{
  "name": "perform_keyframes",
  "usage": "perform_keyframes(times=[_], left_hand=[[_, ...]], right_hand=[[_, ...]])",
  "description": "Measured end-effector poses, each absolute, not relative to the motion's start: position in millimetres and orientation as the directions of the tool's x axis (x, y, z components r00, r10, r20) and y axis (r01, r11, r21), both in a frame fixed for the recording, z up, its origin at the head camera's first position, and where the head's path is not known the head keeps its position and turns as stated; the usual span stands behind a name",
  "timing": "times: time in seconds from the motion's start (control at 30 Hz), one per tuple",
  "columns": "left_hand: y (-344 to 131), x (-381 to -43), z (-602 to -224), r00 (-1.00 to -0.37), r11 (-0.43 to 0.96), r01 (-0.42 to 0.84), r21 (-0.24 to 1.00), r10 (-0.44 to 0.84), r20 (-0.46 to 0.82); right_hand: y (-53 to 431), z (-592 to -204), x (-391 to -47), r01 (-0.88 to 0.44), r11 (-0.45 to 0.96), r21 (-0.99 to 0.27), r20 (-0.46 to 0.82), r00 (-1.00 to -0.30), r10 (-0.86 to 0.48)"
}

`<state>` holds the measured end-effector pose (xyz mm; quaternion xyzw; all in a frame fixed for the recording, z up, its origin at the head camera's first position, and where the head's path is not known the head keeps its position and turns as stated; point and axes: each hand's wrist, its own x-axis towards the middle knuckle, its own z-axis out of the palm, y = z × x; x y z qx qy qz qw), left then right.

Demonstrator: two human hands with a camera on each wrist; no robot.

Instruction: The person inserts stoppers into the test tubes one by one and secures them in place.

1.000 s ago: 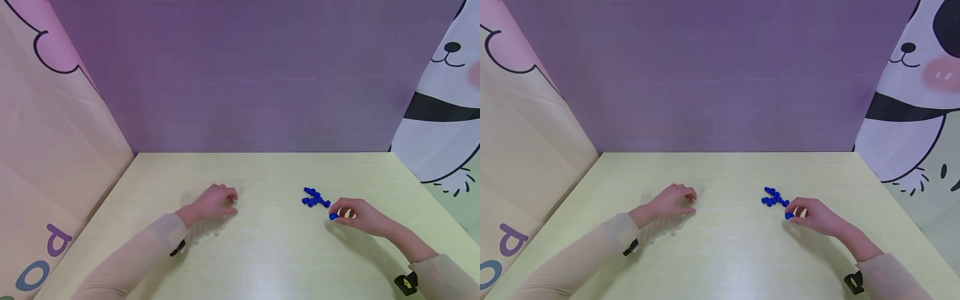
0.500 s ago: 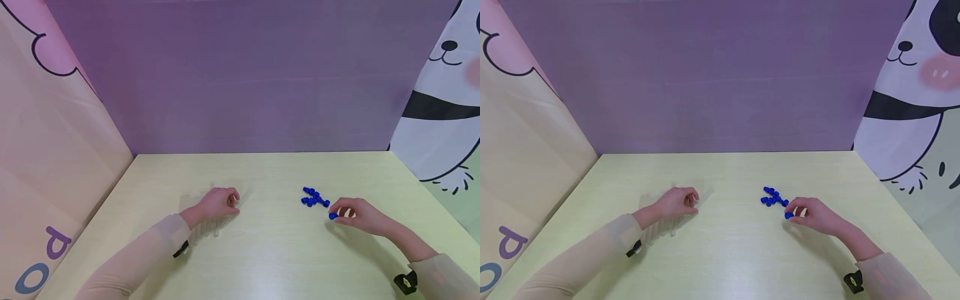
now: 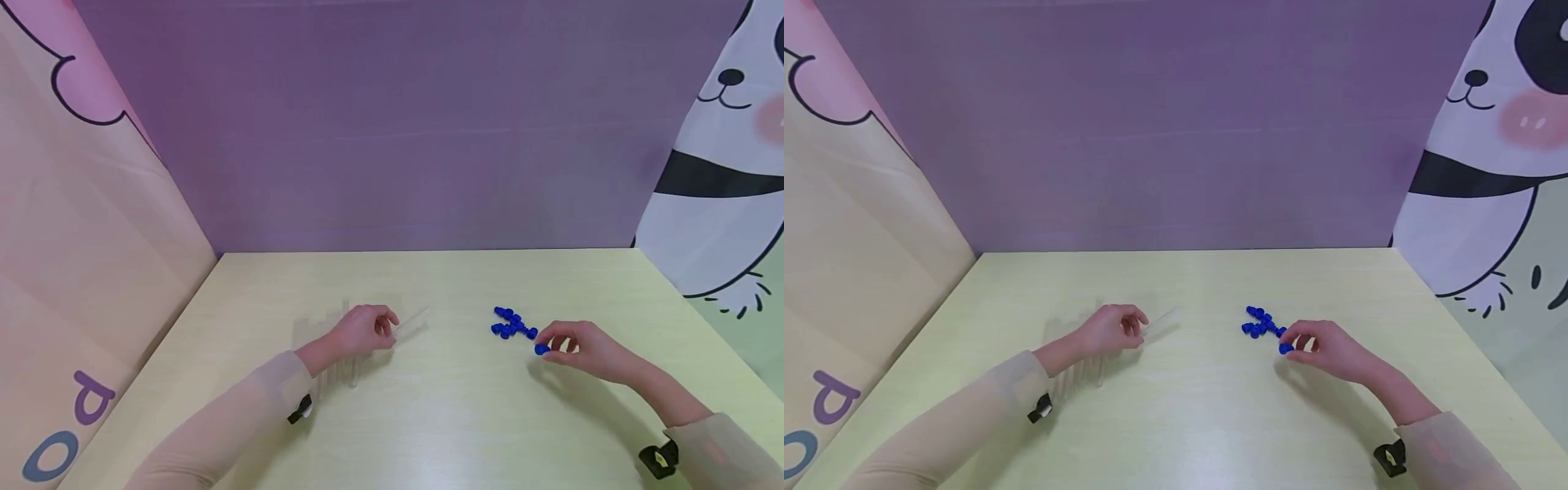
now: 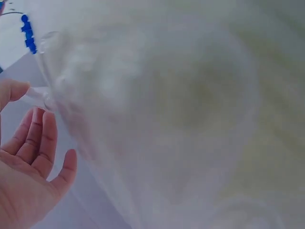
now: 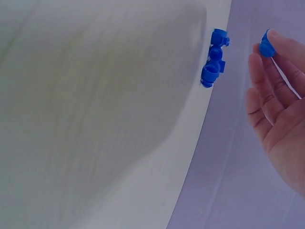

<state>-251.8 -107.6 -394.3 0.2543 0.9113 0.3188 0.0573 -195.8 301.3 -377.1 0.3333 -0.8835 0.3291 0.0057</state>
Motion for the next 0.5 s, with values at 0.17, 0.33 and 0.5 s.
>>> perform_keyframes(times=[0.17, 0.33, 0.5], left_hand=[[-111, -247, -386, -0.838, 0.593, 0.479, 0.647, 0.529, 0.135], [-115, -242, -378, -0.817, 0.533, 0.520, 0.668, 0.538, 0.207], [-119, -236, -371, -0.815, 0.491, 0.522, 0.698, 0.528, 0.238]], right_hand=[[295, -373, -196, -0.558, 0.586, -0.588, 0.219, -0.807, -0.548], [287, -369, -198, -0.584, 0.569, -0.578, 0.272, -0.796, -0.541], [281, -364, -199, -0.628, 0.521, -0.579, 0.323, -0.763, -0.560]])
